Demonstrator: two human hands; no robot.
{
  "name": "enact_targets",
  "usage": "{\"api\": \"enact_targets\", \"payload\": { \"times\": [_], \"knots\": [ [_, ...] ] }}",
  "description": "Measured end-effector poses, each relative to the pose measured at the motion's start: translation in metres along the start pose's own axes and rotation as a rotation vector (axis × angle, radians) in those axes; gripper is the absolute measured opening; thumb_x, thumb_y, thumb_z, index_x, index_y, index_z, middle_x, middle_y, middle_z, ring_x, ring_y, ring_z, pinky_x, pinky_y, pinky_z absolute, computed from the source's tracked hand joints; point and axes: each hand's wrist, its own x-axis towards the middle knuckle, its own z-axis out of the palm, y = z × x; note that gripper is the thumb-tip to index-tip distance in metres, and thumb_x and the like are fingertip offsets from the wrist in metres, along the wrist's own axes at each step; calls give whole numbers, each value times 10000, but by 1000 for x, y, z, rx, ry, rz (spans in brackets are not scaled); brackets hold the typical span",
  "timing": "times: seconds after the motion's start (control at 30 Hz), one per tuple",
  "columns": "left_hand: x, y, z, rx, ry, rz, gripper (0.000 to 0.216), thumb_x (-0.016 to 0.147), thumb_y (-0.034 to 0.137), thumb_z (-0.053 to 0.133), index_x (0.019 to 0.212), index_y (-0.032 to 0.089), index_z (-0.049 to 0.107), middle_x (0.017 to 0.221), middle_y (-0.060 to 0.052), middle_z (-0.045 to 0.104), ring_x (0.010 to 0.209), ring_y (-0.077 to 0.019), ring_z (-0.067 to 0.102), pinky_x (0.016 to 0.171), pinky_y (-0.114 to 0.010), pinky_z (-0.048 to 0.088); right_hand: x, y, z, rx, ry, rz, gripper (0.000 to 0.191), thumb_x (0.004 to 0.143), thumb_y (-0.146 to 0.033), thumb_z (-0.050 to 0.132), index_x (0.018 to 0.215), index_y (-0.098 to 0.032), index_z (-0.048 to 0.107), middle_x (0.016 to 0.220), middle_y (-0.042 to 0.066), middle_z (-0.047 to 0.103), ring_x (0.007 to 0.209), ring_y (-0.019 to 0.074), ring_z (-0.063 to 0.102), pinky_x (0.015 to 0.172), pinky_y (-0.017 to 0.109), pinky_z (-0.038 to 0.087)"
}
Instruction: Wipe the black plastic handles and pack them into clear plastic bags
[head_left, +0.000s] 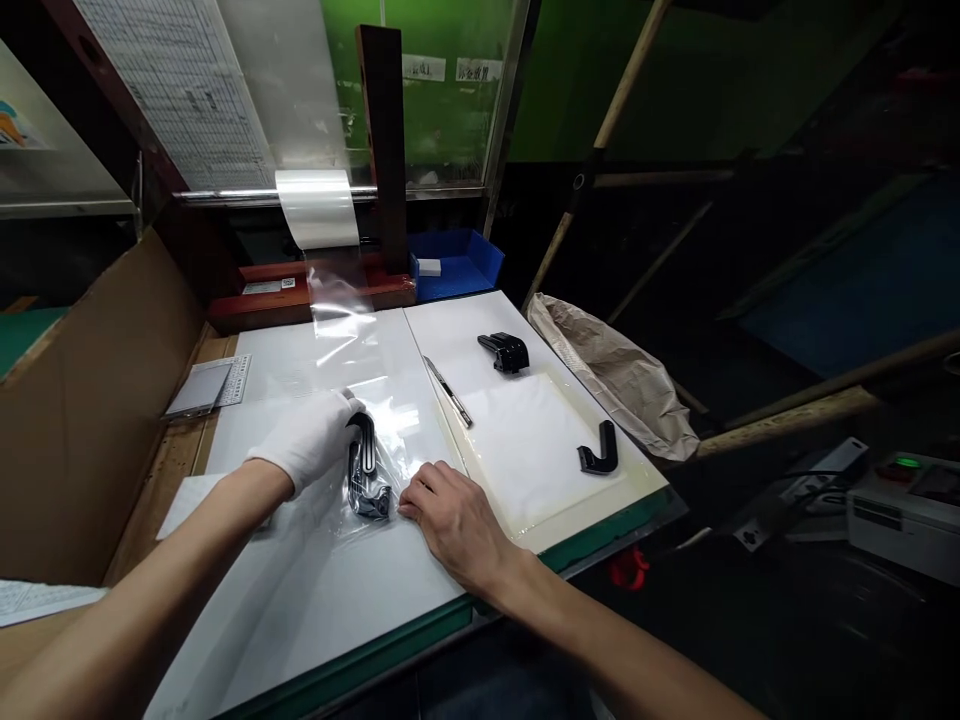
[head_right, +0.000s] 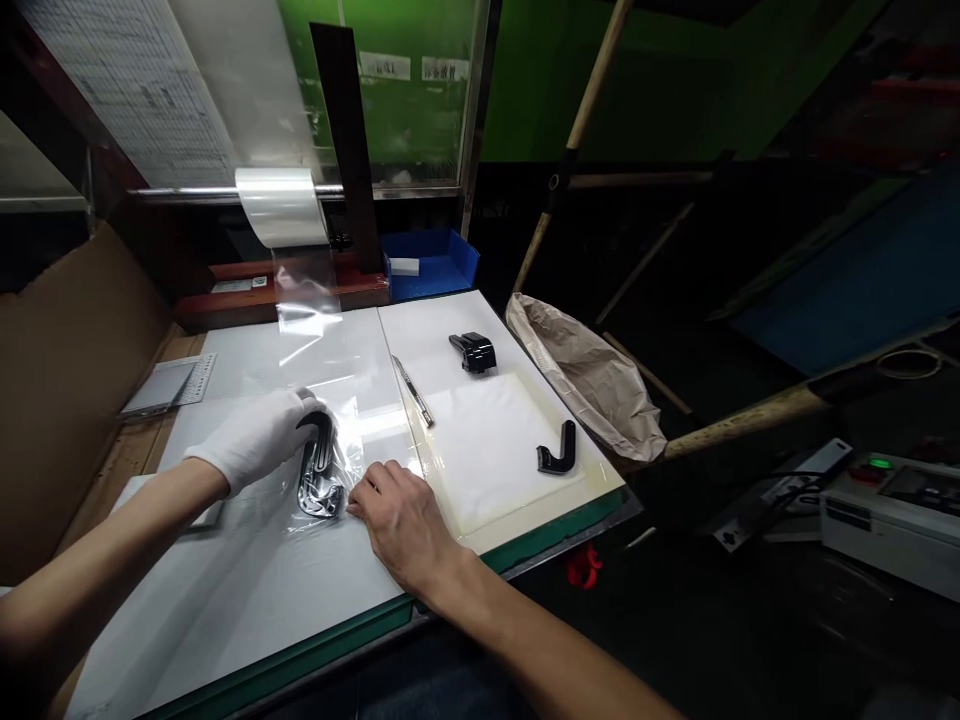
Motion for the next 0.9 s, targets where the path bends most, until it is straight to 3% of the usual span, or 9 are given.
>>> {"api": "enact_targets", "payload": {
  "times": [0.17,0.33,0.47,0.53,0.63,0.7,0.8,0.9],
  "knots": [
    [-11,4,3,-38,4,7,353,1014,354,341,1116,176,629,1055,-109,680,847,-256,665,789,-374,500,0,-1,0,21,-8,19,80,977,-145,635,907,-184,633,915,19,633,826,168,539,674,297,425],
    [-15,6,19,-7,44,-25,536,930,600,517,1176,127,577,1166,-184,626,907,-342,649,790,-444,521,0,0,-1,37,-47,38,74,995,-170,616,927,-185,642,924,22,636,842,169,550,701,296,439],
    [-20,14,23,10,112,-66,468,902,539,617,1160,150,587,1142,-162,656,909,-333,670,813,-435,548,8,1,-6,29,-80,4,97,971,-139,642,885,-181,652,877,16,629,800,167,560,647,299,419],
    [-29,22,25,17,201,-103,521,903,471,645,1290,140,532,1288,-188,624,1043,-349,664,910,-444,547,12,1,-9,24,-94,-14,105,946,-118,671,857,-172,655,853,13,627,775,164,562,619,296,410],
    [-53,35,34,1,372,-151,593,985,434,512,1468,117,379,1502,-216,479,1303,-362,548,1075,-472,482,15,1,-11,24,-113,-26,99,957,-152,671,859,-169,665,860,18,633,784,165,570,620,291,422],
    [-70,37,43,-29,451,-158,570,1026,442,388,1478,94,385,1510,-218,474,1392,-359,472,1136,-484,438,14,1,-14,31,-136,-24,121,983,-200,646,869,-175,676,881,21,643,798,163,579,630,284,437],
    [-83,30,49,-72,505,-159,586,1029,467,329,1429,66,479,1471,-228,523,1424,-384,433,1169,-536,397,17,4,-23,59,-186,-13,125,988,-274,657,896,-199,697,907,1,667,814,140,611,652,252,476],
    [-76,12,41,-110,499,-161,607,1009,485,362,1416,64,520,1469,-217,542,1420,-380,444,1180,-537,391,32,19,-37,76,-182,68,155,1028,-339,593,1034,-227,700,985,-22,698,862,101,651,730,207,528]
  ]
}}
